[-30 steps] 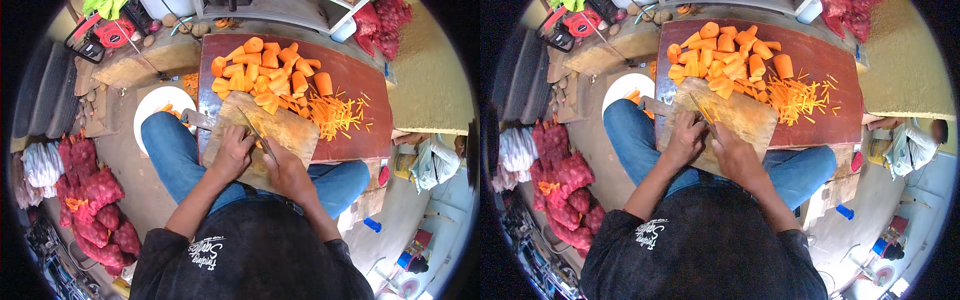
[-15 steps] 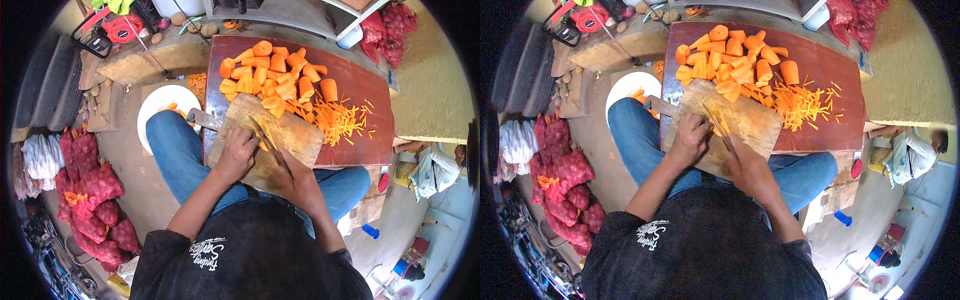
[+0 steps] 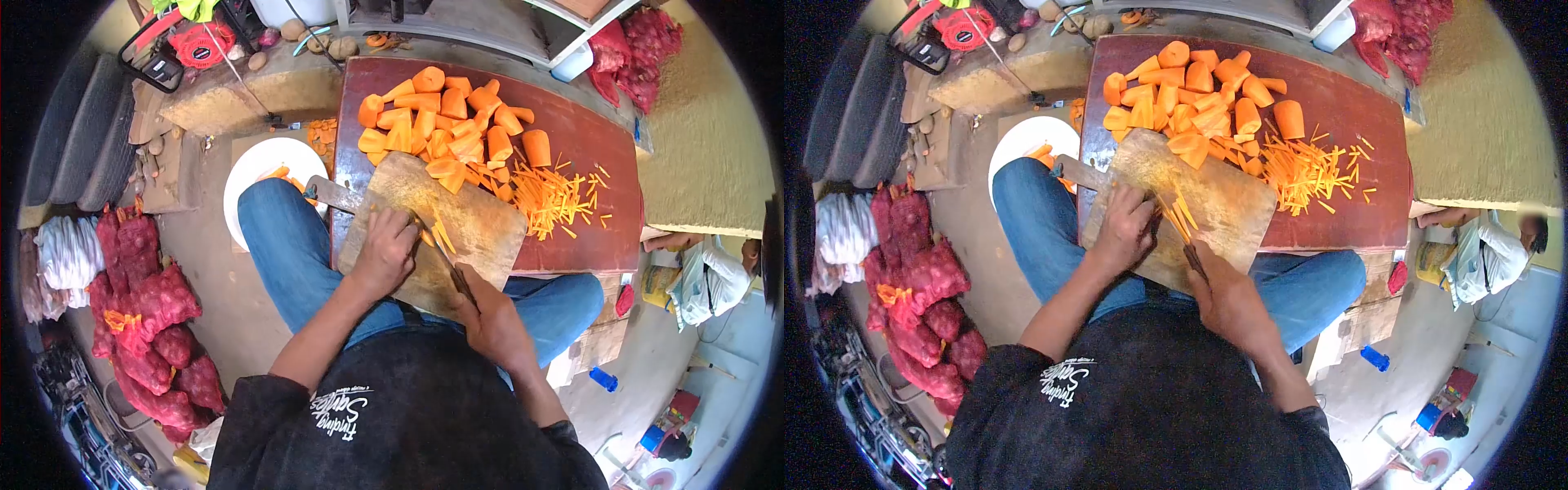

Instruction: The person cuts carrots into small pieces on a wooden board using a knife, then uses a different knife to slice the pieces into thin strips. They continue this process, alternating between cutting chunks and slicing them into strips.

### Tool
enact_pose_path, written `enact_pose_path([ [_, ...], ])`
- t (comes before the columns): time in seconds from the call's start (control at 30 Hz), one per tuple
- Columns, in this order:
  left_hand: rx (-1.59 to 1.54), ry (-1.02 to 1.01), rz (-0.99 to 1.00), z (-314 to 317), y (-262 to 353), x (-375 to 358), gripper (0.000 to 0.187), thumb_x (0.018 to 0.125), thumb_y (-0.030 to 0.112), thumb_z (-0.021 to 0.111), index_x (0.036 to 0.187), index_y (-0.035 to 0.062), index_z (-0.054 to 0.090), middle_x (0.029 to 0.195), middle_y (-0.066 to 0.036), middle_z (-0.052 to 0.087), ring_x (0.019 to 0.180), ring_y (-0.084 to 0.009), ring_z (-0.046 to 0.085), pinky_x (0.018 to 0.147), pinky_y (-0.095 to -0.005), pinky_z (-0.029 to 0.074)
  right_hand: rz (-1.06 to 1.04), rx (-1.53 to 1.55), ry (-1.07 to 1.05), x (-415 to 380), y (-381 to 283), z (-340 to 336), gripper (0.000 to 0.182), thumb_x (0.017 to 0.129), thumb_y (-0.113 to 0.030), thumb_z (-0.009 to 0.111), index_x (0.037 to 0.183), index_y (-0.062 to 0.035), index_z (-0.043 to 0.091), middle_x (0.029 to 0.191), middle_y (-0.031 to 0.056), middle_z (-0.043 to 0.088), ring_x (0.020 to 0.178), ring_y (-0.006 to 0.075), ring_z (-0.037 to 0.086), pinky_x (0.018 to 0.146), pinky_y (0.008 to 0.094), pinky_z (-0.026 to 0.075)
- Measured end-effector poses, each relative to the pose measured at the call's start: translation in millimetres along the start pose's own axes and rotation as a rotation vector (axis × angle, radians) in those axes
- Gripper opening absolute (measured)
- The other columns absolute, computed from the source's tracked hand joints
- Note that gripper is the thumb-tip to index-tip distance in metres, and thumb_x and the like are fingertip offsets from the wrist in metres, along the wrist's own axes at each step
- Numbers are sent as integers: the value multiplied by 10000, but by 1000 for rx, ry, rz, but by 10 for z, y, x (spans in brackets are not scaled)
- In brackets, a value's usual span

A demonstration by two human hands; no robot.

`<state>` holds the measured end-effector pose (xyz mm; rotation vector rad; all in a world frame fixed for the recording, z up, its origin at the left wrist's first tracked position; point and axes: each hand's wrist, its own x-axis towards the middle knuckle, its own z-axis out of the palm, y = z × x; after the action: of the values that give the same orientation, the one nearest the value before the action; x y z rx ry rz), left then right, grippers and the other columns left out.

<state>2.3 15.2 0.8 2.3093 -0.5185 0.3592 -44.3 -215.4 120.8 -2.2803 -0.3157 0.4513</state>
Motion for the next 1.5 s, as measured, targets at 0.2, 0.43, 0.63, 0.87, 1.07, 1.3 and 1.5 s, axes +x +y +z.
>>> enact_pose_path([
  [0.2, 4, -44, -4, -33, 17, 2, 316, 705, -28, 737, 1019, -19, 706, 1044, -164, 583, 1033, -387, 571, 963, -516, 459, -63, 66, 41, 248, 119, 157, 471, 1086, -103, 646, 1531, 25, 561, 1269, 318, 730, 1211, 469, 729, 1011, 483, 576],
  [0.43, 48, 17, 26, -25, 20, 17, 297, 711, -9, 746, 1005, -16, 705, 1025, -164, 585, 1010, -389, 580, 932, -519, 463, -99, 35, 37, 58, 93, 100, 491, 1061, -115, 678, 1514, 0, 527, 1217, 343, 709, 1119, 543, 705, 925, 563, 586],
  [0.63, 60, 29, 32, 26, -16, -8, 309, 689, -5, 748, 994, -24, 702, 1007, -171, 577, 1006, -395, 580, 920, -517, 466, -95, 67, 30, 171, 113, 54, 491, 1052, -110, 693, 1515, -39, 545, 1242, 317, 717, 1137, 526, 709, 934, 554, 590],
  [0.87, 45, 62, 28, 22, 7, -3, 325, 662, -4, 740, 985, -31, 710, 988, -174, 571, 1003, -395, 577, 909, -508, 467, -62, 28, -33, 143, 144, 51, 538, 1040, -88, 687, 1557, -80, 538, 1316, 311, 706, 1187, 524, 693, 968, 546, 585],
  [1.07, 67, 93, 23, 20, -2, -13, 289, 668, -14, 735, 956, -26, 710, 969, -169, 571, 984, -396, 576, 909, -513, 466, -64, 51, -17, 0, 110, -30, 564, 1041, -98, 687, 1576, -49, 517, 1335, 313, 707, 1212, 525, 686, 989, 532, 587],
  [1.3, 80, 106, 24, 26, -27, 19, 212, 712, -17, 740, 922, -13, 711, 963, -163, 581, 977, -392, 578, 889, -509, 466, -182, 48, 83, 88, 254, 107, 525, 1047, -106, 683, 1547, -24, 544, 1329, 328, 704, 1218, 520, 688, 1009, 529, 585],
  [1.5, 64, 80, -11, 51, -17, 11, 162, 750, 8, 762, 904, -5, 713, 964, -163, 595, 981, -398, 588, 884, -516, 474, -97, 68, 24, 193, 155, 9, 423, 1078, -118, 650, 1466, 45, 607, 1269, 308, 741, 1200, 507, 711, 1004, 471, 575],
])
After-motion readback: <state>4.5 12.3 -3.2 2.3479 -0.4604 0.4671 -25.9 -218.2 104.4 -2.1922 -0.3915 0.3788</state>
